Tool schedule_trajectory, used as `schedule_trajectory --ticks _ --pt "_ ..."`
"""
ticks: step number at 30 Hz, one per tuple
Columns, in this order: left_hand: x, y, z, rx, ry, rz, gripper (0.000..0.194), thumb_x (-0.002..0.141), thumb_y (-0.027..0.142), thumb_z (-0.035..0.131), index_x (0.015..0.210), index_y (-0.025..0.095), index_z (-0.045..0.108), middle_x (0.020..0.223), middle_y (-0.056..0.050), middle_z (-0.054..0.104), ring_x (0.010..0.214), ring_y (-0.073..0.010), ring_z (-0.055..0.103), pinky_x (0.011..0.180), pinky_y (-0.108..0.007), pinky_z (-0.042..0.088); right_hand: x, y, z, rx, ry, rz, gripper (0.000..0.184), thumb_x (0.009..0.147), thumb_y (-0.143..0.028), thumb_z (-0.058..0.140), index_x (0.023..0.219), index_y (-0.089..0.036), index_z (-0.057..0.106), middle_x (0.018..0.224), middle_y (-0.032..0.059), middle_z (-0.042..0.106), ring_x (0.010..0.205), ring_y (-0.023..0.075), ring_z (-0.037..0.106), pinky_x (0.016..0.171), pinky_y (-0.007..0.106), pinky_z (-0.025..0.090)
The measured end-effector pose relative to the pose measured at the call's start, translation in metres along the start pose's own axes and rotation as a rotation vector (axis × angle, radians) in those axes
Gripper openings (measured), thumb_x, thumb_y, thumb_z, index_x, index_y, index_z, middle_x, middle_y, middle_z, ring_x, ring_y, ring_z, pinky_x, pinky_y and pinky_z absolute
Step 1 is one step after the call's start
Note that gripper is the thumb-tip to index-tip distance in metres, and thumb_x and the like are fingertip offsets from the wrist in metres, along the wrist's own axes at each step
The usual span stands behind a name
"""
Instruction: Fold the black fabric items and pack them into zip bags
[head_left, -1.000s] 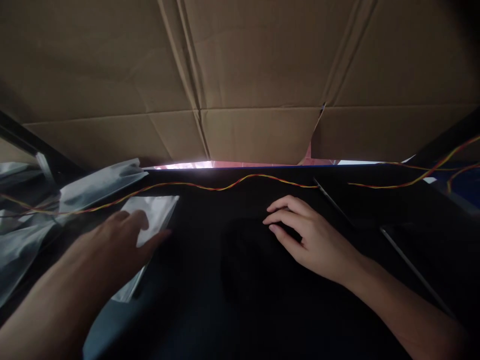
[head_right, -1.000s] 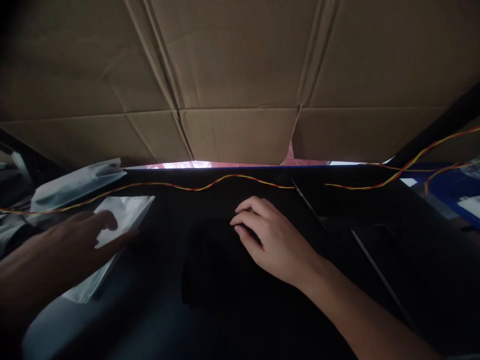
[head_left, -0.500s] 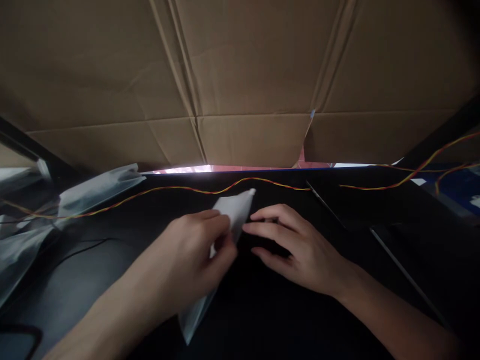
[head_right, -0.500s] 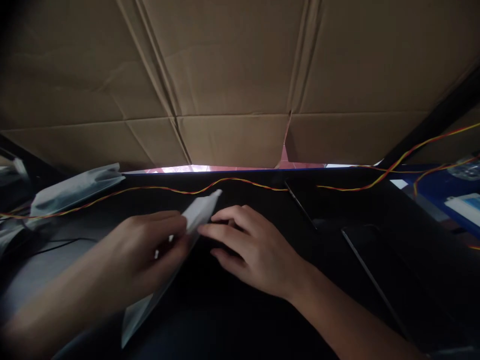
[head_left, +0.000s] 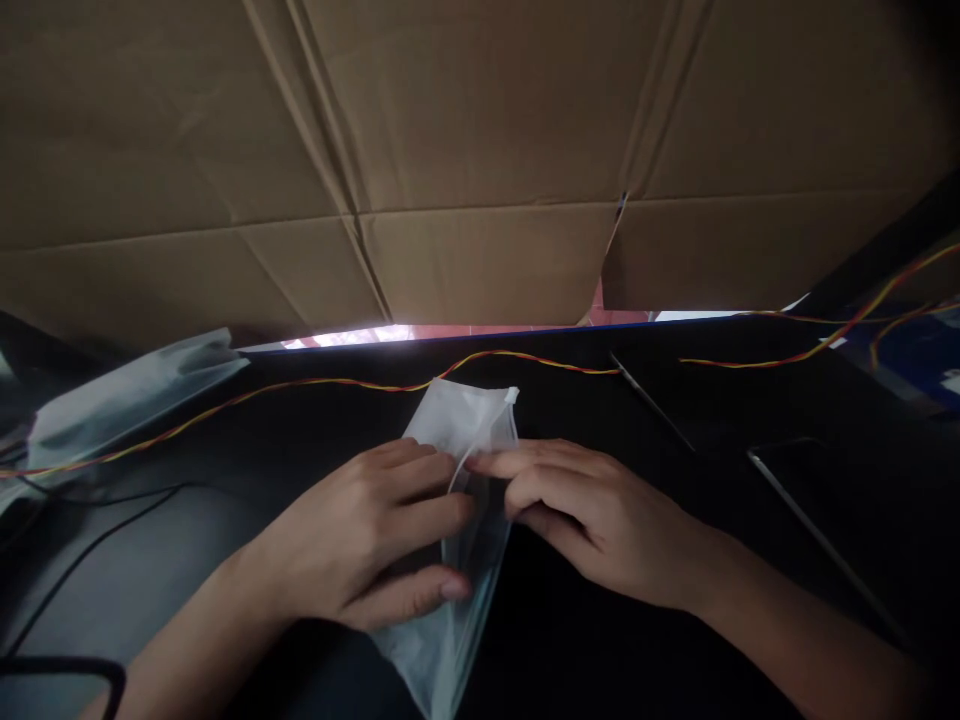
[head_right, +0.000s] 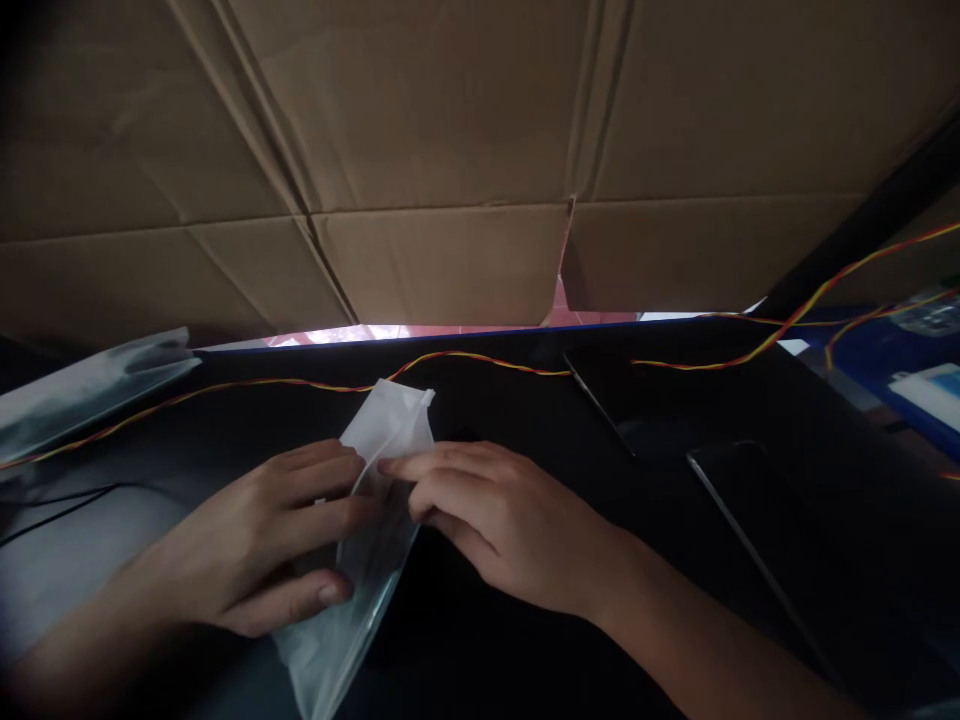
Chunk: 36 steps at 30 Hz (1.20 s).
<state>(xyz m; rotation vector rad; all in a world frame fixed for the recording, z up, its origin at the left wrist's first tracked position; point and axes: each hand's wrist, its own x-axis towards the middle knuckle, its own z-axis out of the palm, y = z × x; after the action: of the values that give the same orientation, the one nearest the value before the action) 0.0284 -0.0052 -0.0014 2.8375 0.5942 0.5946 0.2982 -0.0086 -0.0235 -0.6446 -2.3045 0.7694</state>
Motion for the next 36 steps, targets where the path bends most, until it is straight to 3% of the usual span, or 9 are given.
schedule_trajectory --ticks 3,8,14,17,21,24,27,31,36 --pt "-0.008 -0.001 -0.008 0.096 0.136 0.01 0.048 0.115 0.046 0.03 0.084 0.024 0.06 0.07 -0.003 0.055 0.062 -0.0223 0.052 0.062 -0.042 0.04 0.002 -0.002 0.001 -0.009 -0.029 0.011 0.021 0.107 -0.008 0.056 0.108 -0.025 0.068 0.144 0.0052 0.074 0.136 0.0201 0.068 0.114 0.042 0.057" --pt "-0.023 -0.002 -0.02 0.03 0.431 -0.087 0.044 0.114 0.037 0.027 0.076 0.027 0.047 0.064 0.0 0.04 0.057 -0.0221 0.041 0.061 -0.042 0.03 0.002 -0.002 0.007 -0.132 -0.113 -0.057 0.027 0.105 -0.004 0.053 0.111 -0.024 0.07 0.144 0.0045 0.075 0.141 0.0238 0.065 0.117 0.048 0.056" --pt "-0.023 -0.013 -0.033 0.017 0.321 -0.064 0.033 0.105 0.019 0.04 0.073 0.025 0.038 0.064 0.003 0.036 0.057 -0.0185 0.036 0.064 -0.041 0.029 -0.002 -0.011 0.002 -0.151 -0.007 -0.104 0.027 0.101 -0.002 0.057 0.111 -0.023 0.068 0.14 0.0039 0.077 0.135 0.0211 0.068 0.115 0.042 0.055" --pt "-0.021 -0.017 -0.037 0.066 0.276 -0.057 0.029 0.097 0.013 0.047 0.072 0.025 0.039 0.062 0.003 0.037 0.055 -0.0179 0.037 0.063 -0.04 0.029 -0.003 -0.018 -0.002 -0.101 -0.014 -0.094 0.011 0.101 -0.02 0.071 0.112 -0.025 0.07 0.133 0.0038 0.079 0.132 0.0217 0.07 0.112 0.039 0.056" --pt "-0.024 -0.021 -0.039 0.096 0.229 -0.118 0.032 0.097 0.016 0.047 0.066 0.025 0.041 0.058 0.002 0.041 0.054 -0.0184 0.042 0.063 -0.04 0.033 -0.006 -0.02 0.008 -0.206 -0.28 -0.062 0.063 0.088 -0.057 0.086 0.14 -0.026 0.07 0.15 0.006 0.071 0.146 0.0327 0.06 0.123 0.052 0.049" --pt "-0.027 -0.025 -0.04 0.114 0.209 -0.125 0.032 0.096 0.016 0.049 0.066 0.025 0.042 0.06 0.002 0.043 0.055 -0.0184 0.043 0.063 -0.039 0.033 -0.007 -0.017 0.02 -0.305 -0.309 -0.092 0.068 0.093 -0.041 0.085 0.153 -0.02 0.061 0.155 0.0099 0.067 0.146 0.0336 0.061 0.124 0.053 0.049" --pt "-0.029 -0.029 -0.039 0.122 0.195 -0.107 0.03 0.095 0.014 0.049 0.068 0.025 0.042 0.062 0.003 0.041 0.056 -0.018 0.041 0.064 -0.039 0.032 -0.005 -0.013 0.024 -0.381 -0.203 -0.149 0.042 0.099 -0.013 0.069 0.142 -0.012 0.068 0.14 0.0121 0.077 0.132 0.0314 0.071 0.113 0.048 0.06" --pt "-0.03 -0.033 -0.037 0.13 0.206 -0.078 0.031 0.098 0.013 0.048 0.069 0.024 0.041 0.064 0.004 0.04 0.056 -0.0175 0.041 0.064 -0.038 0.032 -0.003 -0.007 0.012 -0.347 -0.022 -0.054 0.042 0.095 -0.005 0.062 0.135 -0.015 0.071 0.128 0.0072 0.082 0.113 0.025 0.081 0.097 0.039 0.067" --pt "-0.023 -0.029 -0.021 0.123 0.211 -0.103 0.035 0.103 0.018 0.046 0.069 0.024 0.04 0.064 0.003 0.041 0.056 -0.0173 0.041 0.063 -0.038 0.032 -0.004 -0.002 -0.009 -0.377 0.564 0.16 0.039 0.091 -0.008 0.072 0.125 -0.027 0.074 0.117 -0.0006 0.085 0.107 0.0226 0.082 0.096 0.034 0.066"
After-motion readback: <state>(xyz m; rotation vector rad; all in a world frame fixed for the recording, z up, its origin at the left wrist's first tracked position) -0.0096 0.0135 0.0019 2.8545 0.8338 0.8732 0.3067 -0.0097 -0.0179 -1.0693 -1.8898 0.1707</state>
